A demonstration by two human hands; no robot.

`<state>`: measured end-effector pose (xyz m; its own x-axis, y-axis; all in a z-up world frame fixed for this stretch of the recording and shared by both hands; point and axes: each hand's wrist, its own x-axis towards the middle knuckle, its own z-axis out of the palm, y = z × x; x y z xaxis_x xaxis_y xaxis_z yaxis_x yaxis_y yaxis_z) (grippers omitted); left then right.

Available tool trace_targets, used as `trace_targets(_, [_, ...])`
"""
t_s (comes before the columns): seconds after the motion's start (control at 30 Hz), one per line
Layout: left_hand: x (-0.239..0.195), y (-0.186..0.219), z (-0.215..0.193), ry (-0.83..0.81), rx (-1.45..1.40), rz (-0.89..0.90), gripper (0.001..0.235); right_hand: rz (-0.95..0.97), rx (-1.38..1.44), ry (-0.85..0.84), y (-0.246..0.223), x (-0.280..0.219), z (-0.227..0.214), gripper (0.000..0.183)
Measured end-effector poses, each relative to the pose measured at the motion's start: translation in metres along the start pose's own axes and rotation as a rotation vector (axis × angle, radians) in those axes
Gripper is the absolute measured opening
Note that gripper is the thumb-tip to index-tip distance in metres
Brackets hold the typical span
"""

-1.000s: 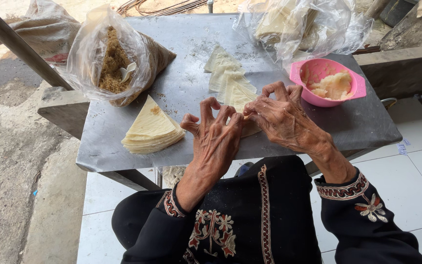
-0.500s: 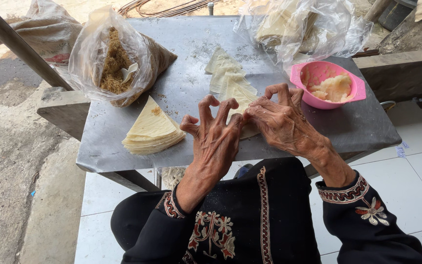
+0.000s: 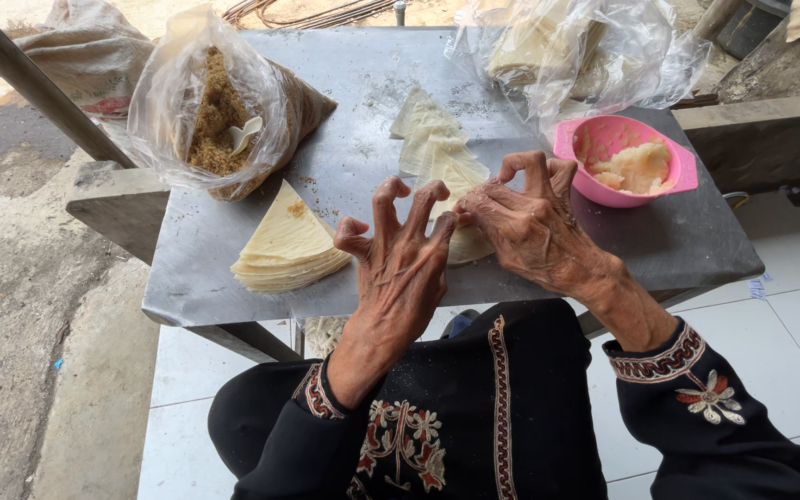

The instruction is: The person assembles small triangular food parcels by placing a filling onto thin wrappers and folding them into sealed packets. The person uses a spoon to scoop the filling and folds each wrapper by hand.

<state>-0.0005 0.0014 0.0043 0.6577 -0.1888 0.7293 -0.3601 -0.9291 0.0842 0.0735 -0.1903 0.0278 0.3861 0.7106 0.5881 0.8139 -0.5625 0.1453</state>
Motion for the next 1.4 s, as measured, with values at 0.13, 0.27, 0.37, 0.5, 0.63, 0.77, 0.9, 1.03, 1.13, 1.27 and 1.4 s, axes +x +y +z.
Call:
trace_targets(0.13, [0.002,-0.002,-0.004,-0.093,-0.055,-0.017,0.061,-0.003,-0.034,-0.027,0.001,0.002,0.0,0.011])
trace_targets(0.27, [0.002,-0.002,-0.011,-0.057,-0.042,-0.029,0.06,-0.023,-0.053,0.003,-0.002,0.003,-0.001,0.01])
trace_targets(0.37, [-0.01,-0.001,-0.022,0.059,-0.143,-0.021,0.044,-0.029,-0.087,-0.013,-0.002,0.004,-0.002,0.011])
trace_targets(0.5, [-0.053,-0.003,-0.04,0.175,-0.222,0.006,0.037,-0.077,-0.139,-0.044,0.002,0.005,-0.003,0.021])
trace_targets(0.63, [-0.101,-0.002,-0.033,0.294,-0.262,0.066,0.04,-0.09,-0.13,-0.067,0.003,0.008,0.001,0.022])
trace_targets(0.77, [-0.145,-0.007,-0.003,0.299,-0.339,0.123,0.044,-0.074,-0.134,-0.075,0.006,0.013,0.006,0.022])
trace_targets(0.9, [-0.177,-0.018,0.034,0.25,-0.383,0.129,0.052,-0.035,-0.068,-0.116,0.009,0.02,0.007,0.017])
trace_targets(1.03, [-0.193,-0.03,0.063,0.235,-0.401,0.062,0.047,-0.086,-0.162,-0.135,0.011,0.025,0.012,0.018])
trace_targets(1.13, [-0.196,-0.04,0.072,0.165,-0.469,-0.054,0.038,-0.091,-0.168,-0.178,0.015,0.026,0.016,0.021])
trace_targets(1.27, [-0.191,-0.048,0.073,0.101,-0.549,-0.278,0.034,-0.018,-0.013,-0.18,0.017,0.033,0.019,0.023])
trace_targets(1.4, [-0.186,-0.051,0.072,0.096,-0.638,-0.482,0.028,0.122,0.16,-0.146,0.02,0.043,0.01,0.02])
